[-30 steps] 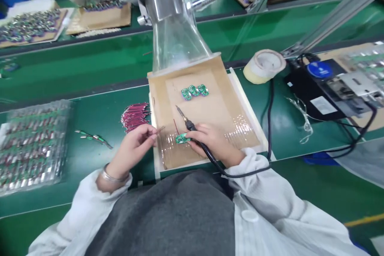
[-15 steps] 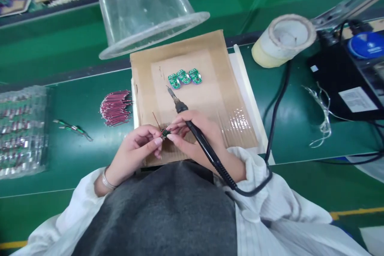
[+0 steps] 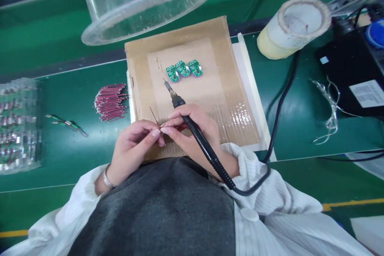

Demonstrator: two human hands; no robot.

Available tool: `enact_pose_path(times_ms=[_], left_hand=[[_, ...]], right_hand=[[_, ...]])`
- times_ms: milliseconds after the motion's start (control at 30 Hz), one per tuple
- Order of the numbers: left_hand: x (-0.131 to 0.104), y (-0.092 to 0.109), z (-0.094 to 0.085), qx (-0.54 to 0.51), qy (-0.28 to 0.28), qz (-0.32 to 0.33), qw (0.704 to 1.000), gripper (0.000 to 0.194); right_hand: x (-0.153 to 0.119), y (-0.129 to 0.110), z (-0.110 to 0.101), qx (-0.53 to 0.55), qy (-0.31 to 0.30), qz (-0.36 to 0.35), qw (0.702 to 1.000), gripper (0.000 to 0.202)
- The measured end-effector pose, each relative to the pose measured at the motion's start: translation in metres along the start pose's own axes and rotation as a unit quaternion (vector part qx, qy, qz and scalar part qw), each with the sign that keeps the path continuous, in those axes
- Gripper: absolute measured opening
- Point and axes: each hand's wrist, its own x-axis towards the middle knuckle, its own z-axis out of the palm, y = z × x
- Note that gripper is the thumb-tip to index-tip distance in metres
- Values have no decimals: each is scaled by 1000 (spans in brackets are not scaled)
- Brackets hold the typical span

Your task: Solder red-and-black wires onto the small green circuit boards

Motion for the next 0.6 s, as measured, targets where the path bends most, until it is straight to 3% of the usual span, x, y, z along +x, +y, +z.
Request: enact_pose_path(times_ms=[133,200,333,433,500,600], left_hand=[[0,0,-4,53,-5,17,998,14],[-1,0,-10,82,14,28,996,14],[-4,-1,-25,89,71,16,993,14],[-7,-1,-28,86,63,-3,994,15],[-7,0,-26,88,44,-13,995,17],[-7,1,-21,82,10,-20,996,19]], right_hand=[[1,0,-4,-25,-6,-29,999,24],[4,3,-10,-89,-29,-69,993,24],[5,16,-18,-241,-144,-143,949,20],[2,20,-14,-245,-215,-141,935,18],[1,16,-9,-224,-202,-122,946,16],[3,4,-5,-169,-124,-70,975,11]])
